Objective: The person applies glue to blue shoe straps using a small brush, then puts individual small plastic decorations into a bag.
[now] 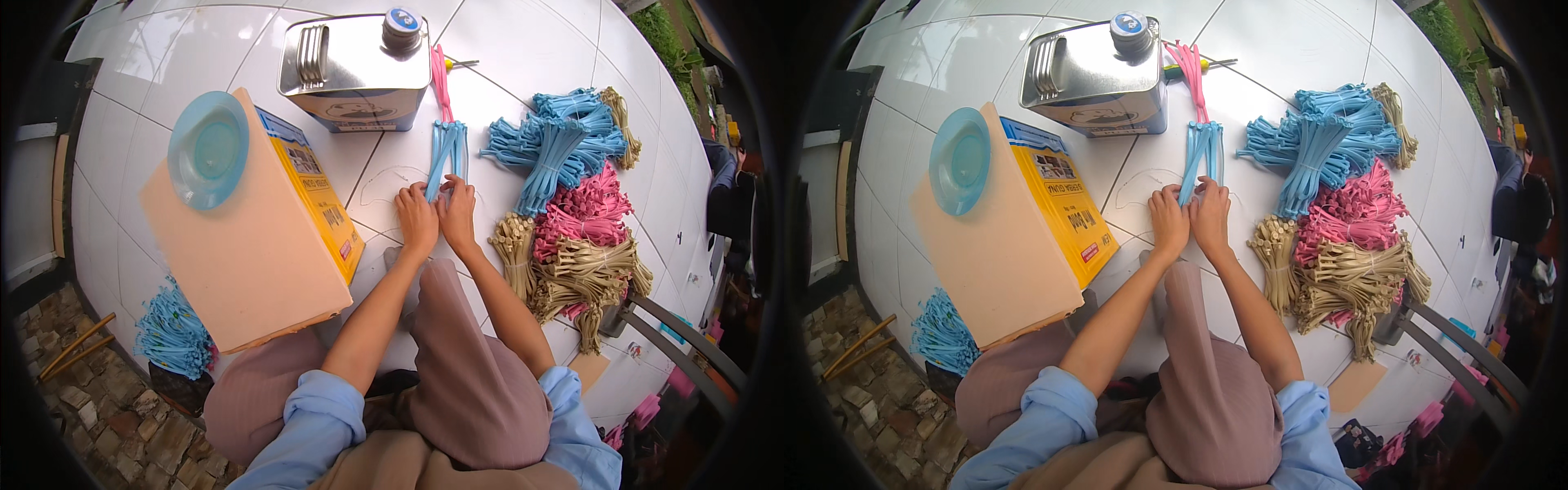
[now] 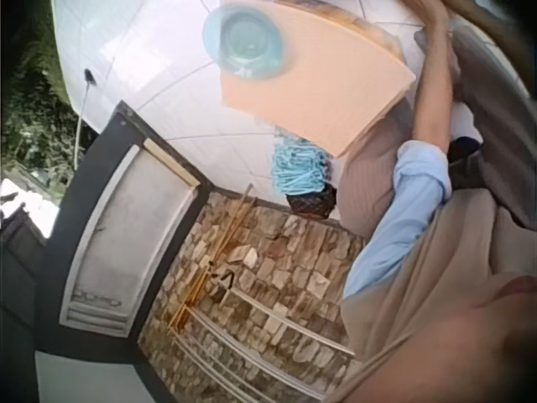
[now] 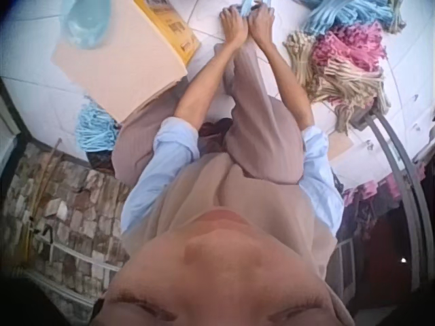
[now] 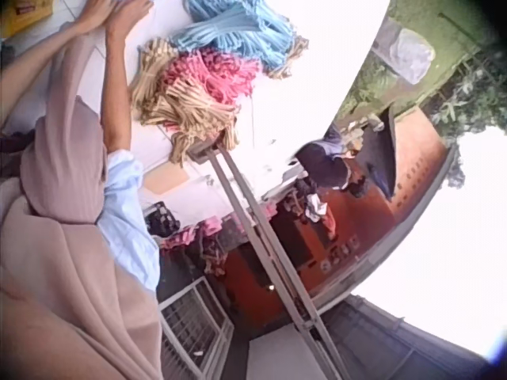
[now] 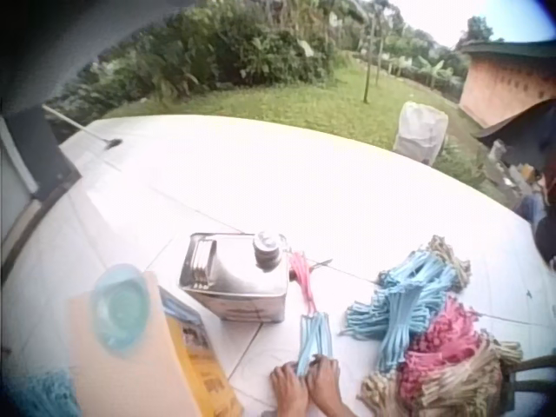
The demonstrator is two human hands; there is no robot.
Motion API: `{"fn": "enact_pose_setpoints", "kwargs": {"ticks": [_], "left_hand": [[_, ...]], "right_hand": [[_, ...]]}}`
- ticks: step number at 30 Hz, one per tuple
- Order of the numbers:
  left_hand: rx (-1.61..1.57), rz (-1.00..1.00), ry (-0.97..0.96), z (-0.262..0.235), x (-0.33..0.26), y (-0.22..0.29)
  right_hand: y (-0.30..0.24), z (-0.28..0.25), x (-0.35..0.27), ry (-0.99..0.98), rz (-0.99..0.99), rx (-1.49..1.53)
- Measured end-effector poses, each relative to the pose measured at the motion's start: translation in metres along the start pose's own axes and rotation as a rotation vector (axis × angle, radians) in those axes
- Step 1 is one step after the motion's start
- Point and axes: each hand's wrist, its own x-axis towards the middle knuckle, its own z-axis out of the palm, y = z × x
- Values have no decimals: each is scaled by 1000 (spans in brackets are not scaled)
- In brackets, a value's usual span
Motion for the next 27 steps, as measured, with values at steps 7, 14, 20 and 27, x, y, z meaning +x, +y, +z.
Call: {"fn": "enact_pose_setpoints", "kwargs": {"ticks": [7,14,20,27], "left_hand": [[-244,-64,-238,-36,24,31],[-358,45,-142,-115,-4,101],[-376,91,-269,-139,-40,90],[-474,70,-277,-136,8,101]], "right_hand": [[-21,-28,32,-55,569,972],[-79,-90,84,-142,661,1502],[-91,-89,100,-16,670,1432],[-129,-88,66,29,453,1379]]}}
